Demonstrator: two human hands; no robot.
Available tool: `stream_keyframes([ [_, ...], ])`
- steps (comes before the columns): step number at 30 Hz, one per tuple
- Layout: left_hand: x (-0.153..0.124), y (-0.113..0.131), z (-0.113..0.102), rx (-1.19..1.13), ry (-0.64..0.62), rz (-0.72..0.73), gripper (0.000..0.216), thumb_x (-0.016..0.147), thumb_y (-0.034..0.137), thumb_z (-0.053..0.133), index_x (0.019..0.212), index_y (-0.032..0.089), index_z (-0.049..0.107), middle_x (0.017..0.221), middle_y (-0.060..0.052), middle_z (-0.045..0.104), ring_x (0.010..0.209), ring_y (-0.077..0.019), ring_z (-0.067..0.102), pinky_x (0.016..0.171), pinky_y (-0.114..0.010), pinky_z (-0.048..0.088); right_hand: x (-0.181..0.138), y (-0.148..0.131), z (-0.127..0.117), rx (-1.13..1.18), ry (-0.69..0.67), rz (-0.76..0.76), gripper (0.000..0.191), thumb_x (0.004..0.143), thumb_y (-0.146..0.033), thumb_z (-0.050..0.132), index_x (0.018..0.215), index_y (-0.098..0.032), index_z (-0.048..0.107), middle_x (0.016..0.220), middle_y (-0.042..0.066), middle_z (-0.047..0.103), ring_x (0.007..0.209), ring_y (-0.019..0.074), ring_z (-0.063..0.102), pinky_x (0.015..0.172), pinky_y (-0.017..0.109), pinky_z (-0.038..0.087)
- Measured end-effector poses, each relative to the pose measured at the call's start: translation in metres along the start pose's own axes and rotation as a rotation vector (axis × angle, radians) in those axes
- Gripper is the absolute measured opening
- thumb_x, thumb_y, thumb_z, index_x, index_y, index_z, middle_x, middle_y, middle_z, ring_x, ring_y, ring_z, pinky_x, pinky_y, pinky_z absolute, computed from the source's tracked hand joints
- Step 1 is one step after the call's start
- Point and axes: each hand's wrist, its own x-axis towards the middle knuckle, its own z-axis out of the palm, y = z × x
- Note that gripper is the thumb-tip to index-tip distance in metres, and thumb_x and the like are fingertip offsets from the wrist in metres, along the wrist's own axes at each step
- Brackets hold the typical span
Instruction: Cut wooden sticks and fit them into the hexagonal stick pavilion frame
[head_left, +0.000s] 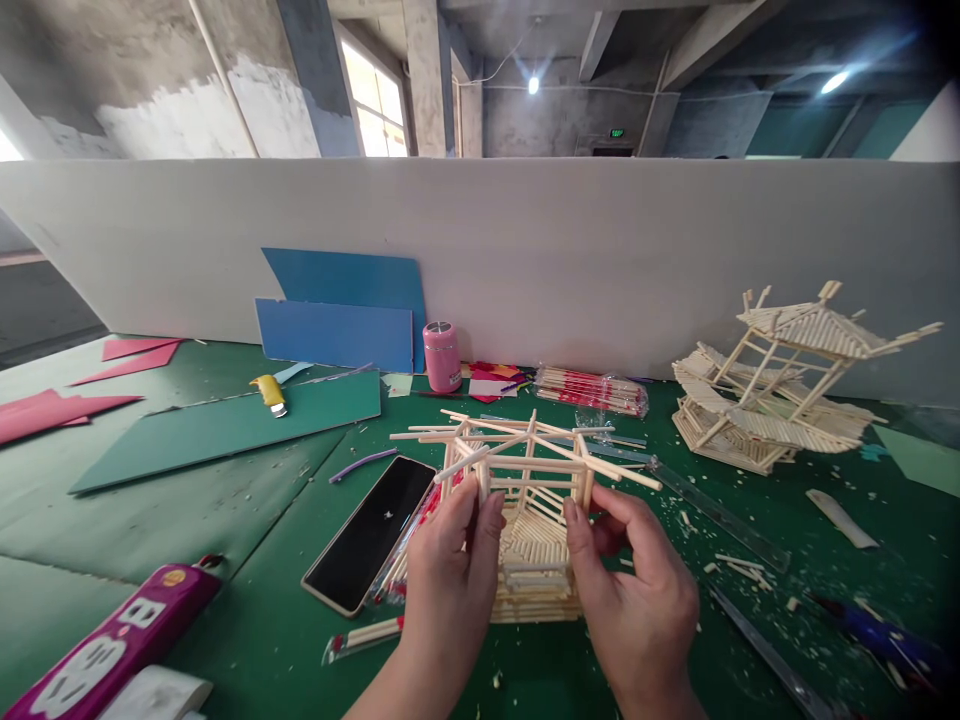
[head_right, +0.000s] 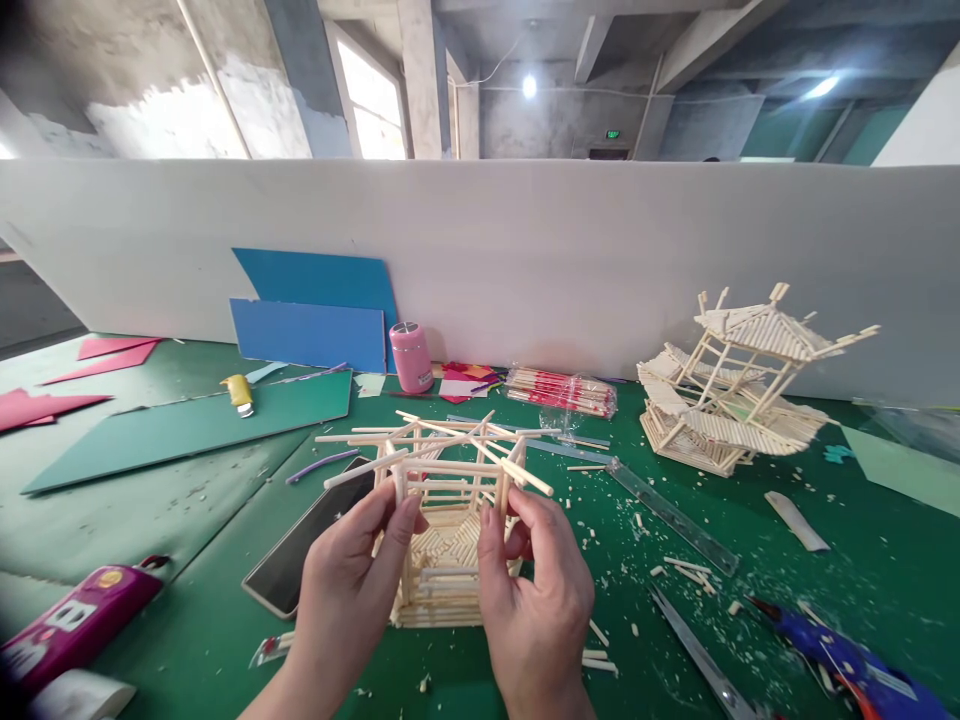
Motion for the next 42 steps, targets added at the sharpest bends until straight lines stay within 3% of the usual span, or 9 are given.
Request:
stream_keyframes([
  [10, 0.0, 0.006, 0.003, -0.066, -0.049, -0.033, 0.017, 0.085, 0.021, 0.045, 0.069, 0.018, 0.051, 0.06, 0.002, 0.052, 0.053, -0.0105, 0.046, 0.049, -0.02, 0.036, 0.001, 0.007, -0.006, -0.029, -0.038, 0.07, 0.017, 0.079, -0.026, 0.06, 0.093, -0.017, 0.06, 0.069, 0.0, 0.059, 0.051, 0.0091, 0.051, 0.052, 0.02, 0.043],
  [17, 0.009, 0.01, 0.011, -0.145, -0.134, -0.049, 0.026, 0.084, 0.027, 0.047, 0.06, 0.019, 0.043, 0.055, 0.004, 0.046, 0.052, -0.0098, 0.039, 0.047, -0.02, 0.031, 0.009, 0.016, -0.015, 0.085, -0.164, 0.28, 0.022, 0.08, -0.031, 0.055, 0.099, -0.02, 0.058, 0.077, 0.002, 0.062, 0.057, 0.0121, 0.054, 0.053, 0.023, 0.046],
  [22, 0.017, 0.016, 0.015, -0.233, -0.211, -0.111, 0.028, 0.082, 0.032, 0.05, 0.058, 0.017, 0.051, 0.051, 0.005, 0.041, 0.048, -0.0089, 0.033, 0.043, -0.02, 0.028, 0.015, 0.025, -0.016, 0.161, -0.198, 0.386, 0.025, 0.079, -0.035, 0.055, 0.098, -0.019, 0.058, 0.076, 0.002, 0.063, 0.056, 0.0136, 0.054, 0.051, 0.024, 0.045],
  [27, 0.019, 0.024, 0.02, -0.243, -0.273, -0.129, 0.029, 0.081, 0.032, 0.052, 0.058, 0.016, 0.056, 0.05, 0.004, 0.048, 0.046, -0.0092, 0.04, 0.044, -0.02, 0.031, 0.018, 0.036, -0.02, 0.167, -0.238, 0.385, 0.019, 0.08, -0.036, 0.053, 0.086, -0.019, 0.06, 0.068, 0.001, 0.061, 0.054, 0.0141, 0.053, 0.052, 0.026, 0.044],
  [32, 0.017, 0.031, 0.025, -0.2, -0.33, -0.094, 0.031, 0.083, 0.033, 0.049, 0.058, 0.016, 0.057, 0.052, 0.003, 0.051, 0.046, -0.0092, 0.041, 0.044, -0.02, 0.033, 0.018, 0.042, -0.026, 0.176, -0.25, 0.38, 0.02, 0.082, -0.034, 0.049, 0.087, -0.018, 0.059, 0.072, 0.002, 0.063, 0.059, 0.0154, 0.055, 0.056, 0.026, 0.045],
  [42, 0.021, 0.032, 0.023, -0.21, -0.375, -0.101, 0.034, 0.084, 0.036, 0.047, 0.059, 0.016, 0.057, 0.047, 0.004, 0.044, 0.044, -0.0093, 0.04, 0.044, -0.02, 0.031, 0.016, 0.045, -0.026, 0.213, -0.248, 0.376, 0.019, 0.081, -0.033, 0.05, 0.085, -0.018, 0.059, 0.071, 0.002, 0.063, 0.056, 0.0147, 0.054, 0.053, 0.025, 0.044],
])
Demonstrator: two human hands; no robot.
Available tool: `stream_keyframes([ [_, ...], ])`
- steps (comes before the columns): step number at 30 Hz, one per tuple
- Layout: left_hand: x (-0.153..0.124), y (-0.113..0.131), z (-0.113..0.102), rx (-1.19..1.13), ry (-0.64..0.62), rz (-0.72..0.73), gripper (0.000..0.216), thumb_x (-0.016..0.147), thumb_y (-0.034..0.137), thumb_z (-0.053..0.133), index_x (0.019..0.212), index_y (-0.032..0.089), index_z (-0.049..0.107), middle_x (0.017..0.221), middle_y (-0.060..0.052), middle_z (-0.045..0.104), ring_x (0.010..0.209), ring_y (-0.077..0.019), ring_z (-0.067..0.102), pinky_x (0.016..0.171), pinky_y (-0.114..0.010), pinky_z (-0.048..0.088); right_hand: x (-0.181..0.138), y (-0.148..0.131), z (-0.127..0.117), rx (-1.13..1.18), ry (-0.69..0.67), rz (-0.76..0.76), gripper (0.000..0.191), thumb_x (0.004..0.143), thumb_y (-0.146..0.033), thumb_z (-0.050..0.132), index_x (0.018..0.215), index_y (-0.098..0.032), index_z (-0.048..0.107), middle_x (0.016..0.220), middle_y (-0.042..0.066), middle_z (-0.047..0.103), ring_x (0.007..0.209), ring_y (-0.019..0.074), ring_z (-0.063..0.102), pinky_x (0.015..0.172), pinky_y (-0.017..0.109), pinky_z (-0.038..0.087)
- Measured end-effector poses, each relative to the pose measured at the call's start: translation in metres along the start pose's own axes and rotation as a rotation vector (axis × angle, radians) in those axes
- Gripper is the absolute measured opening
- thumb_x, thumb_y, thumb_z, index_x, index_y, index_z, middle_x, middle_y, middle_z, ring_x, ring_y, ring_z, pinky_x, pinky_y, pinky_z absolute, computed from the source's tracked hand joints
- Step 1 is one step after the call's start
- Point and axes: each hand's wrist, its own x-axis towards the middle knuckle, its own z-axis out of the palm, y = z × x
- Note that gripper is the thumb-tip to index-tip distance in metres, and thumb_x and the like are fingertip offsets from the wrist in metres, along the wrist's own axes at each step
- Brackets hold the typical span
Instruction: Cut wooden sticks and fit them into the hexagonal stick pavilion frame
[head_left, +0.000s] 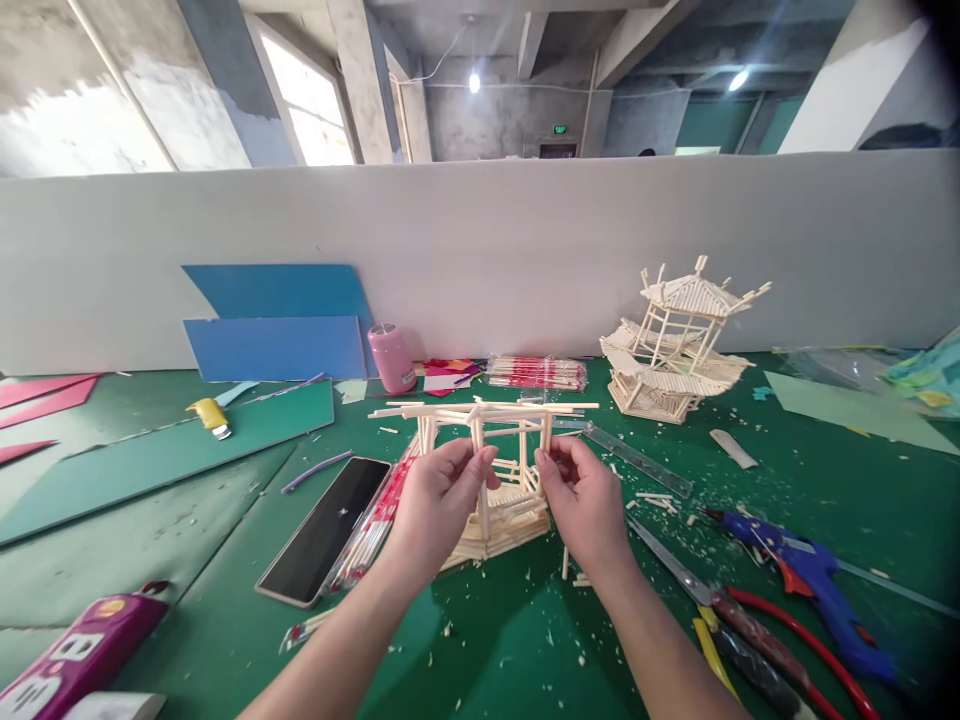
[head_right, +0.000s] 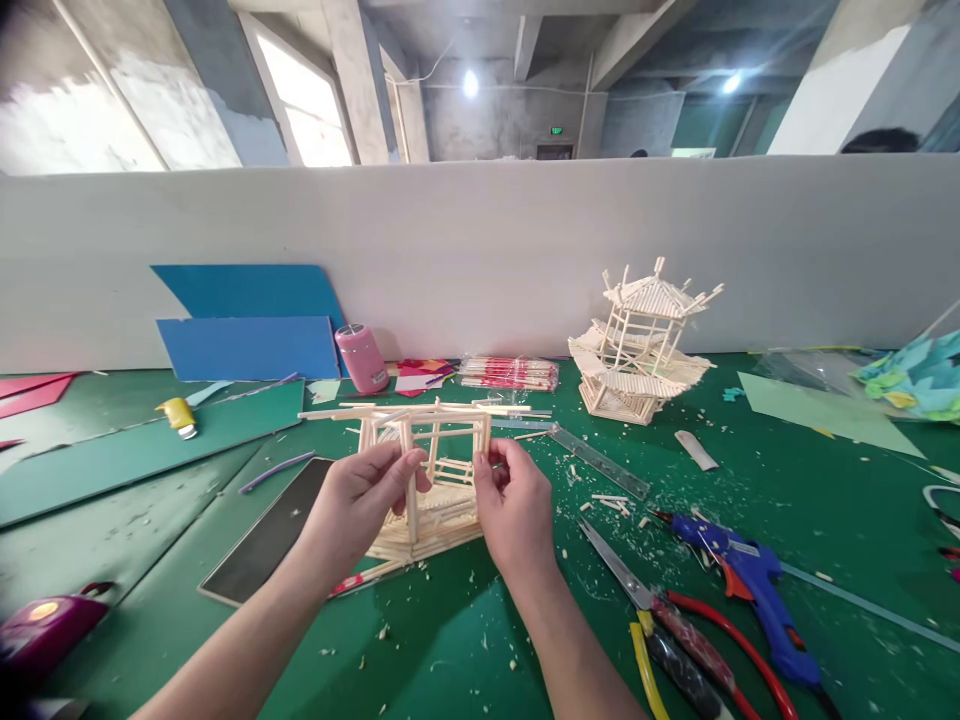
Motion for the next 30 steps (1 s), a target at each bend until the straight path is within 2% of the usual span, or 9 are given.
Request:
stream_keyframes([
  [10, 0.004, -0.002, -0.011, 0.0, 0.03, 0.042, 0.033, 0.084, 0.034, 0.048, 0.057, 0.016, 0.057, 0.051, 0.003, 0.049, 0.045, -0.0083, 0.04, 0.044, -0.02, 0.035, 0.001, -0.003, 0.006, 0.034, -0.02, -0.02, 0.018, 0.081, -0.032, 0.05, 0.088, -0.018, 0.059, 0.073, 0.003, 0.064, 0.057, 0.0151, 0.055, 0.055, 0.027, 0.045],
  [16, 0.003, -0.006, -0.001, 0.07, 0.033, 0.091, 0.032, 0.082, 0.032, 0.05, 0.056, 0.017, 0.058, 0.048, 0.004, 0.045, 0.046, -0.0092, 0.041, 0.045, -0.02, 0.033, 0.001, 0.006, 0.007, 0.06, -0.027, -0.017, 0.02, 0.082, -0.03, 0.046, 0.091, -0.017, 0.058, 0.077, 0.005, 0.065, 0.059, 0.0153, 0.057, 0.057, 0.027, 0.047],
  [22, 0.003, -0.021, 0.011, 0.112, 0.074, 0.136, 0.024, 0.081, 0.027, 0.051, 0.063, 0.016, 0.06, 0.063, 0.0, 0.059, 0.056, -0.0111, 0.048, 0.05, -0.02, 0.038, 0.005, 0.018, 0.009, 0.079, -0.035, -0.019, 0.02, 0.081, -0.027, 0.047, 0.095, -0.016, 0.057, 0.085, 0.007, 0.065, 0.065, 0.0165, 0.059, 0.062, 0.029, 0.049],
  [30, -0.001, -0.045, 0.024, 0.153, 0.1, 0.144, 0.017, 0.081, 0.026, 0.053, 0.075, 0.017, 0.065, 0.067, -0.001, 0.064, 0.065, -0.0158, 0.057, 0.059, -0.025, 0.045, 0.006, 0.034, 0.015, 0.095, -0.091, -0.019, 0.029, 0.081, -0.022, 0.045, 0.107, -0.016, 0.055, 0.096, 0.011, 0.064, 0.076, 0.0183, 0.061, 0.068, 0.031, 0.051],
])
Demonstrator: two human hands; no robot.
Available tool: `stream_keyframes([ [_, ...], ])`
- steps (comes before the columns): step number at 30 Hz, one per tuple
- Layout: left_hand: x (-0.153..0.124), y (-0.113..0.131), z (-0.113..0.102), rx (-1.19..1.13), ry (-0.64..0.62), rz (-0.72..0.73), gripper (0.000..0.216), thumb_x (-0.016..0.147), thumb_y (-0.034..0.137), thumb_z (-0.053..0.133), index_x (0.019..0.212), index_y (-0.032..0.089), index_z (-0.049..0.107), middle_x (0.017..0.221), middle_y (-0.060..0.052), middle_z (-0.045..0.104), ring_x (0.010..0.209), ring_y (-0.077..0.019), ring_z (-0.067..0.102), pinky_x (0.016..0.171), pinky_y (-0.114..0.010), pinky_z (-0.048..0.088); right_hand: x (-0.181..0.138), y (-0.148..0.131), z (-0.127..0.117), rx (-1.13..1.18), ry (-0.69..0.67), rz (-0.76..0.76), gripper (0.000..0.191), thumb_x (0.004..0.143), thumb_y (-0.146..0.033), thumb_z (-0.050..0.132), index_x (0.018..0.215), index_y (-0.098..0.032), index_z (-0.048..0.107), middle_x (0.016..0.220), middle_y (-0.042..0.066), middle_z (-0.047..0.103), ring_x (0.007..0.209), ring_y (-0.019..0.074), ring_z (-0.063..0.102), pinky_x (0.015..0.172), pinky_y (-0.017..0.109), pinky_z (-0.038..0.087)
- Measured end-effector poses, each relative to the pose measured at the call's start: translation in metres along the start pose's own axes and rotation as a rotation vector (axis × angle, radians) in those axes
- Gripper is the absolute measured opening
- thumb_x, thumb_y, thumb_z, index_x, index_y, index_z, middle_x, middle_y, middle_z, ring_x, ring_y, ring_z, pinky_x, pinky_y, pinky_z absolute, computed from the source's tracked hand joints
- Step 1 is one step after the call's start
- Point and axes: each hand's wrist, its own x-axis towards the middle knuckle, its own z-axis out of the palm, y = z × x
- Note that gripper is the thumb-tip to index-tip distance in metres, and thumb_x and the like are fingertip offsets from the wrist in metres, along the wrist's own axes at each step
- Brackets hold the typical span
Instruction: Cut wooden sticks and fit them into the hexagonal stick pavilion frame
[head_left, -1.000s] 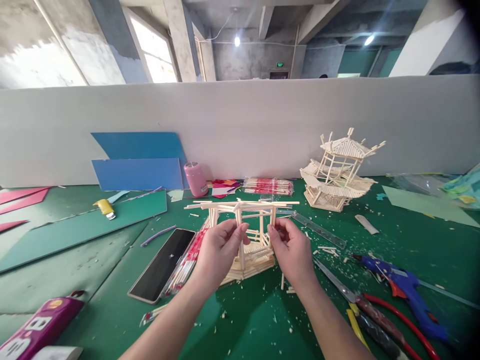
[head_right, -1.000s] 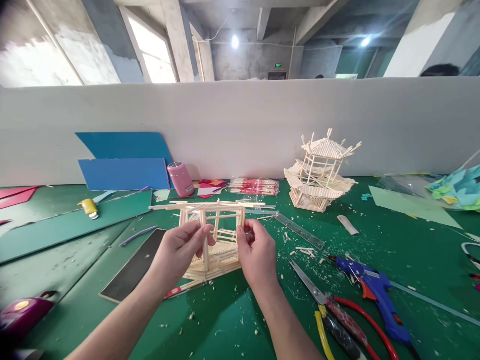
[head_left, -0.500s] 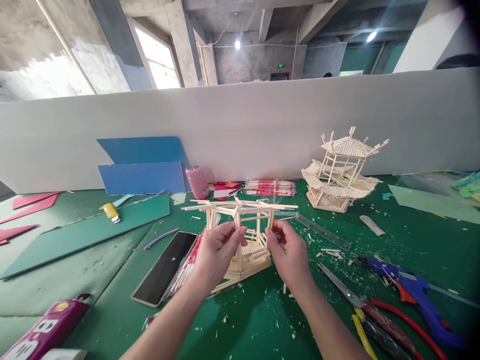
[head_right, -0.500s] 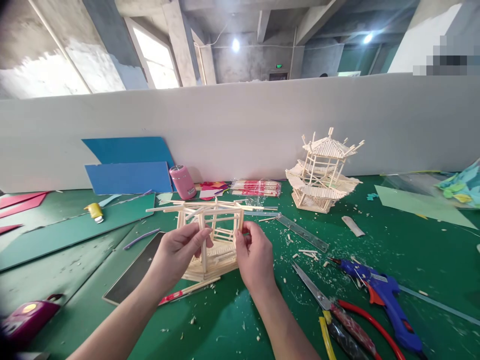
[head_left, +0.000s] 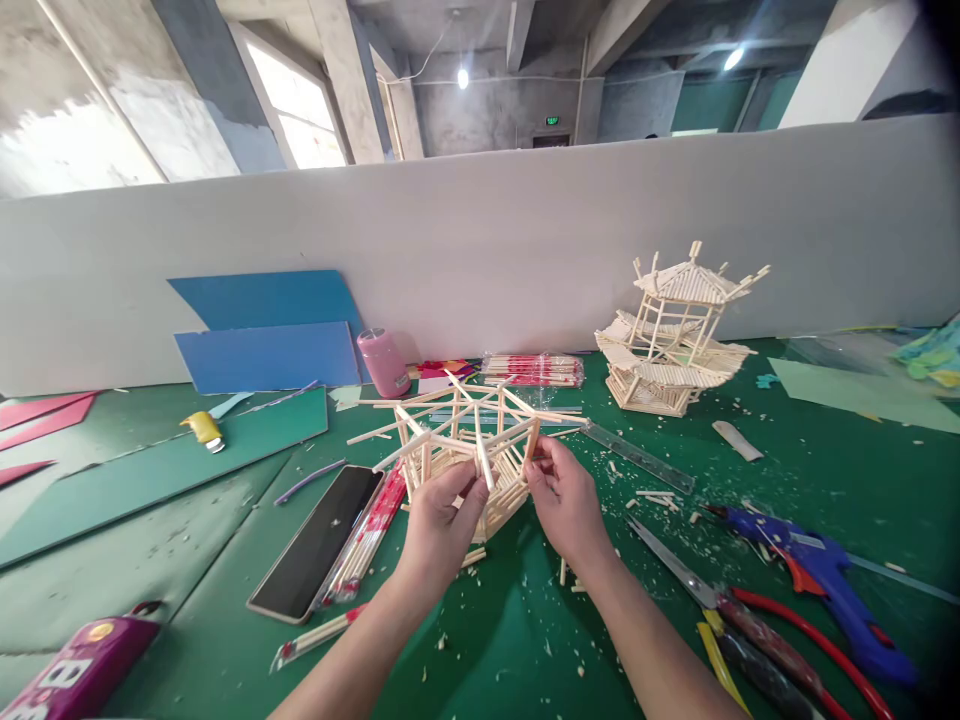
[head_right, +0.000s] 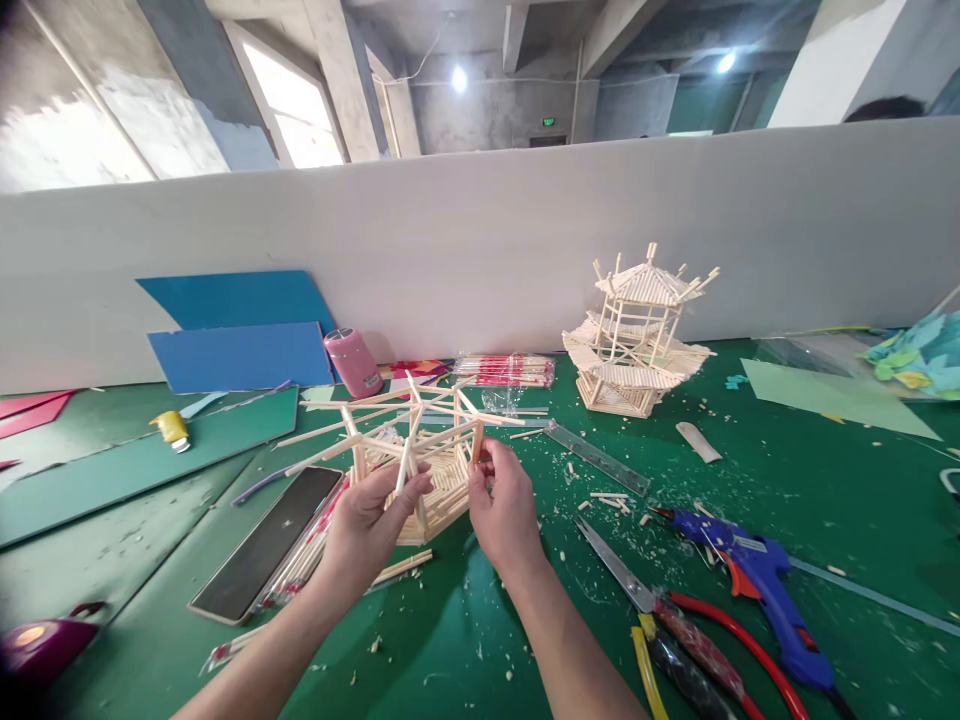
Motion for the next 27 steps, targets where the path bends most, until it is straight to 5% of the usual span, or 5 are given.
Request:
stream_keyframes([
  [10, -0.019, -0.008, 0.04, 0.021, -0.013, -0.044, 0.028, 0.084, 0.021, 0.045, 0.061, 0.016, 0.06, 0.063, -0.005, 0.064, 0.067, -0.0194, 0.061, 0.067, -0.031, 0.049, 0.008, 0.026, -0.007, -0.048, -0.084, 0.004, 0.032, 0.083, -0.021, 0.04, 0.112, -0.018, 0.054, 0.107, 0.011, 0.061, 0.088, 0.0196, 0.061, 0.078, 0.035, 0.049],
  [16, -0.022, 0.0, 0.049, 0.06, -0.034, -0.033, 0.018, 0.083, 0.017, 0.046, 0.08, 0.014, 0.063, 0.079, -0.011, 0.067, 0.081, -0.0246, 0.062, 0.075, -0.039, 0.049, 0.016, 0.031, -0.011, -0.073, -0.103, 0.007, 0.033, 0.085, -0.024, 0.038, 0.114, -0.017, 0.053, 0.113, 0.011, 0.06, 0.101, 0.0206, 0.058, 0.086, 0.037, 0.046],
  [21, -0.051, 0.002, 0.041, 0.067, -0.043, -0.006, 0.036, 0.079, 0.017, 0.052, 0.116, 0.014, 0.051, 0.113, -0.018, 0.058, 0.1, -0.0277, 0.059, 0.083, -0.042, 0.049, 0.007, 0.035, -0.022, -0.137, -0.01, 0.068, 0.037, 0.085, -0.029, 0.04, 0.117, -0.013, 0.051, 0.115, 0.015, 0.058, 0.098, 0.0212, 0.058, 0.085, 0.039, 0.046],
  [23, -0.067, 0.001, 0.032, 0.087, -0.108, 0.049, 0.03, 0.081, 0.017, 0.05, 0.11, 0.015, 0.055, 0.123, -0.019, 0.052, 0.108, -0.0282, 0.055, 0.087, -0.041, 0.047, -0.001, 0.034, -0.031, -0.185, 0.025, 0.094, 0.036, 0.084, -0.032, 0.044, 0.114, -0.014, 0.052, 0.107, 0.014, 0.061, 0.095, 0.0225, 0.059, 0.085, 0.042, 0.045],
  [27, -0.089, -0.002, 0.007, -0.044, -0.241, 0.165, 0.02, 0.082, 0.012, 0.047, 0.097, 0.018, 0.06, 0.102, -0.012, 0.061, 0.089, -0.0193, 0.062, 0.075, -0.027, 0.052, -0.023, 0.023, -0.045, -0.258, 0.041, 0.138, 0.036, 0.081, -0.035, 0.05, 0.11, -0.016, 0.055, 0.096, 0.011, 0.062, 0.082, 0.0223, 0.06, 0.077, 0.04, 0.049],
])
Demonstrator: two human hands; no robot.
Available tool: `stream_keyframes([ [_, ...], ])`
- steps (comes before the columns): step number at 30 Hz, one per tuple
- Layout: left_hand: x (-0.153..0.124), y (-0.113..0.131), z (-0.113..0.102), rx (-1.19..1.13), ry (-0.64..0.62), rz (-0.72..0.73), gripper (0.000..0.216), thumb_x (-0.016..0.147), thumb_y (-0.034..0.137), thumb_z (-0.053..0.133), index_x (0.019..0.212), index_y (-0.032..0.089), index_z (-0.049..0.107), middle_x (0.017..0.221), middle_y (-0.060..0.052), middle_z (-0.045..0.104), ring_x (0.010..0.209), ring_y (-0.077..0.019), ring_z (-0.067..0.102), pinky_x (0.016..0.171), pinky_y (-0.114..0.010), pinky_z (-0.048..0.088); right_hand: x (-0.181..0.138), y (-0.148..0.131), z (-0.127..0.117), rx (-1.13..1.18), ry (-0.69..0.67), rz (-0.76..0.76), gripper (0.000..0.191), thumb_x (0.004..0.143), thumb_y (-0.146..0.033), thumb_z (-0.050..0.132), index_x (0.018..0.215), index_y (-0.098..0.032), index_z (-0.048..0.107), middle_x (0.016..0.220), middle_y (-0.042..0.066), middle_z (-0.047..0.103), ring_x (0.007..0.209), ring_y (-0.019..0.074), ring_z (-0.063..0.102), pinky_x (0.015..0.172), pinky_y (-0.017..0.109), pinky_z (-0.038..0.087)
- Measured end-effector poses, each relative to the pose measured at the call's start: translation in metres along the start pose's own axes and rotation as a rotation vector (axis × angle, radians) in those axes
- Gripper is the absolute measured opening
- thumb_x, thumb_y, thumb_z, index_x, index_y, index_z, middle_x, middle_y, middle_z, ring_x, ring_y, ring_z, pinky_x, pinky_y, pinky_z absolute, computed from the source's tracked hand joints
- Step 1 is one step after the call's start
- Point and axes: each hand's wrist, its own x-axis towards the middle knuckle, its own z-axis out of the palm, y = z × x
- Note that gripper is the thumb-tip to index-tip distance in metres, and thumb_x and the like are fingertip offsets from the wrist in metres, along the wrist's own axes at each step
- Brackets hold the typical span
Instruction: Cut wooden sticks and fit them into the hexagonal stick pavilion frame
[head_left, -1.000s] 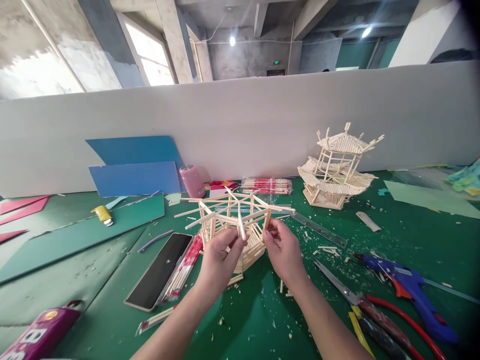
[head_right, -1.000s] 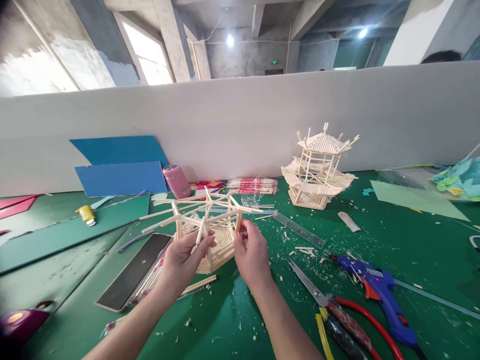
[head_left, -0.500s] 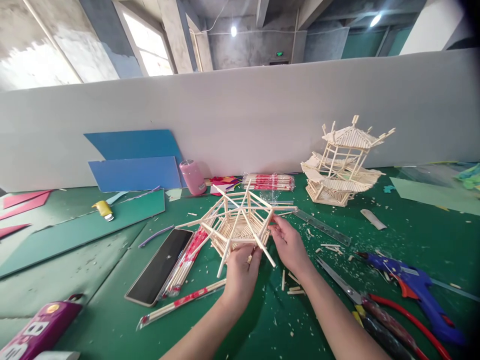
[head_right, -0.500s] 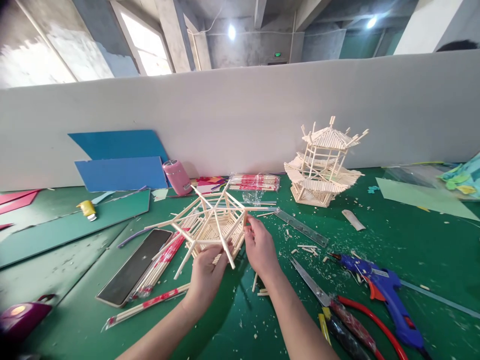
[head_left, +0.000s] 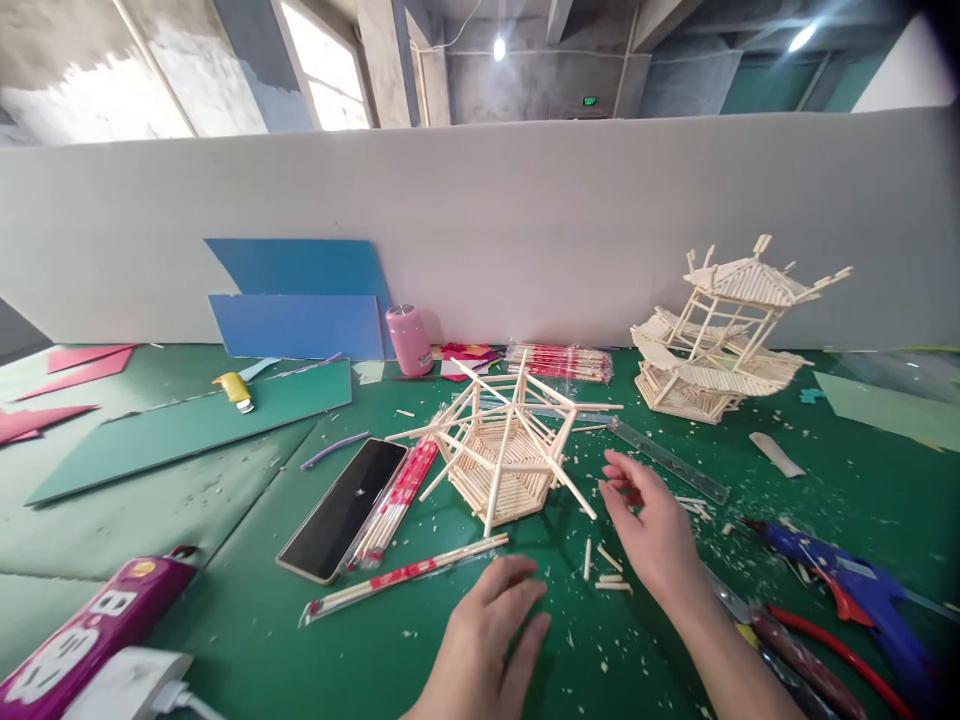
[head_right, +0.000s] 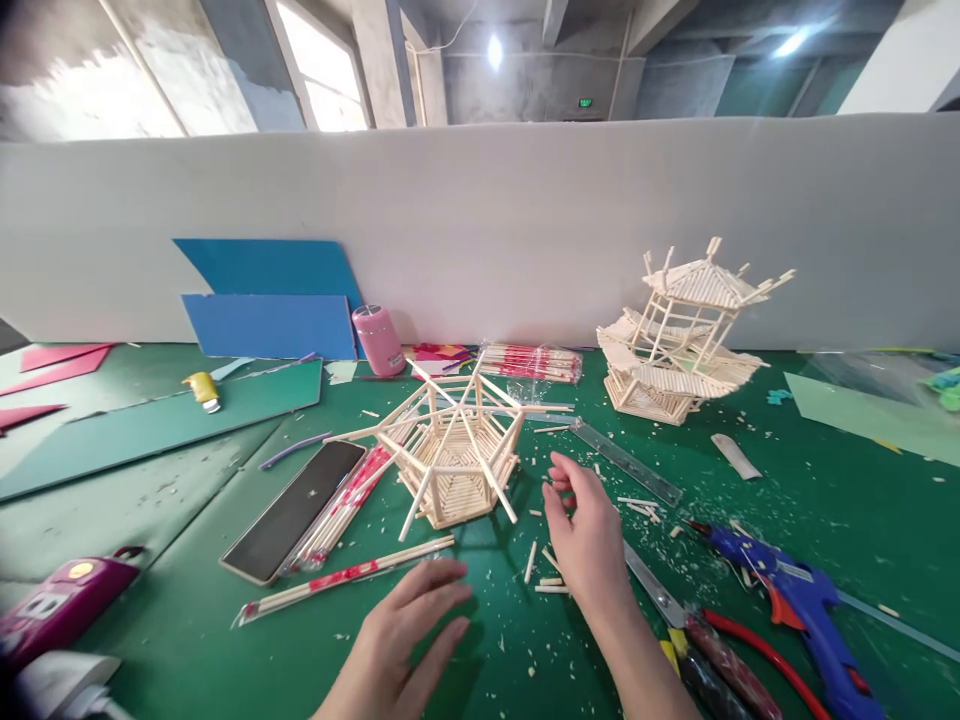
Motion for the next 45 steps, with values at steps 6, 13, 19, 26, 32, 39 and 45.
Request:
stream_keyframes([
  [6, -0.02, -0.005, -0.018, 0.054, -0.038, 0.071, 0.023, 0.083, 0.016, 0.046, 0.062, 0.017, 0.055, 0.063, -0.004, 0.059, 0.057, -0.0142, 0.054, 0.054, -0.025, 0.046, -0.045, -0.01, -0.007, 0.011, -0.21, 0.089, 0.029, 0.081, -0.042, 0.051, 0.097, -0.021, 0.061, 0.073, 0.003, 0.066, 0.059, 0.0159, 0.062, 0.055, 0.025, 0.052],
  [13, -0.028, -0.013, -0.052, 0.328, -0.132, -0.075, 0.02, 0.087, 0.017, 0.042, 0.081, 0.016, 0.061, 0.079, -0.008, 0.061, 0.074, -0.0199, 0.054, 0.069, -0.035, 0.045, -0.086, -0.017, -0.003, -0.15, -0.207, -0.056, 0.024, 0.083, -0.038, 0.049, 0.091, -0.021, 0.064, 0.078, 0.004, 0.068, 0.066, 0.0154, 0.064, 0.059, 0.021, 0.051],
  [19, -0.018, -0.033, -0.072, 0.613, -0.186, -0.11, 0.024, 0.088, 0.017, 0.039, 0.084, 0.014, 0.062, 0.082, -0.009, 0.061, 0.077, -0.0227, 0.053, 0.07, -0.039, 0.042, -0.097, -0.016, 0.001, -0.17, -0.248, -0.124, 0.022, 0.084, -0.033, 0.05, 0.098, -0.02, 0.062, 0.083, 0.005, 0.068, 0.068, 0.0142, 0.065, 0.06, 0.018, 0.052],
  [26, -0.007, -0.039, -0.068, 0.842, -0.304, -0.112, 0.025, 0.085, 0.013, 0.04, 0.072, 0.014, 0.06, 0.073, -0.01, 0.06, 0.074, -0.025, 0.053, 0.066, -0.041, 0.041, -0.1, -0.015, 0.007, -0.125, -0.289, -0.097, 0.02, 0.084, -0.032, 0.05, 0.096, -0.022, 0.062, 0.079, 0.004, 0.068, 0.066, 0.0144, 0.065, 0.057, 0.018, 0.051],
  [32, -0.014, -0.042, -0.068, 0.766, -0.287, -0.092, 0.027, 0.086, 0.01, 0.035, 0.072, 0.015, 0.058, 0.073, -0.009, 0.06, 0.069, -0.0219, 0.054, 0.068, -0.04, 0.041, -0.104, -0.027, 0.018, 0.06, -0.392, 0.072, 0.021, 0.081, -0.034, 0.054, 0.094, -0.021, 0.064, 0.077, 0.005, 0.065, 0.066, 0.0161, 0.062, 0.058, 0.021, 0.05],
  [39, -0.018, -0.01, -0.057, -0.006, -0.25, -0.18, 0.019, 0.09, 0.019, 0.037, 0.086, 0.018, 0.055, 0.074, -0.003, 0.057, 0.062, -0.0122, 0.053, 0.056, -0.021, 0.042, -0.11, -0.059, 0.036, 0.539, -0.236, 0.338, 0.031, 0.077, -0.046, 0.055, 0.098, -0.024, 0.066, 0.062, -0.001, 0.058, 0.048, 0.0094, 0.048, 0.044, 0.018, 0.041],
  [45, -0.013, -0.001, -0.047, -0.049, -0.213, -0.228, 0.024, 0.09, 0.023, 0.038, 0.08, 0.018, 0.059, 0.067, -0.002, 0.055, 0.056, -0.0118, 0.052, 0.05, -0.02, 0.041, -0.1, -0.06, 0.026, 0.287, -0.268, 0.087, 0.021, 0.083, -0.032, 0.051, 0.086, -0.022, 0.069, 0.064, 0.002, 0.063, 0.055, 0.0134, 0.058, 0.049, 0.02, 0.047],
])
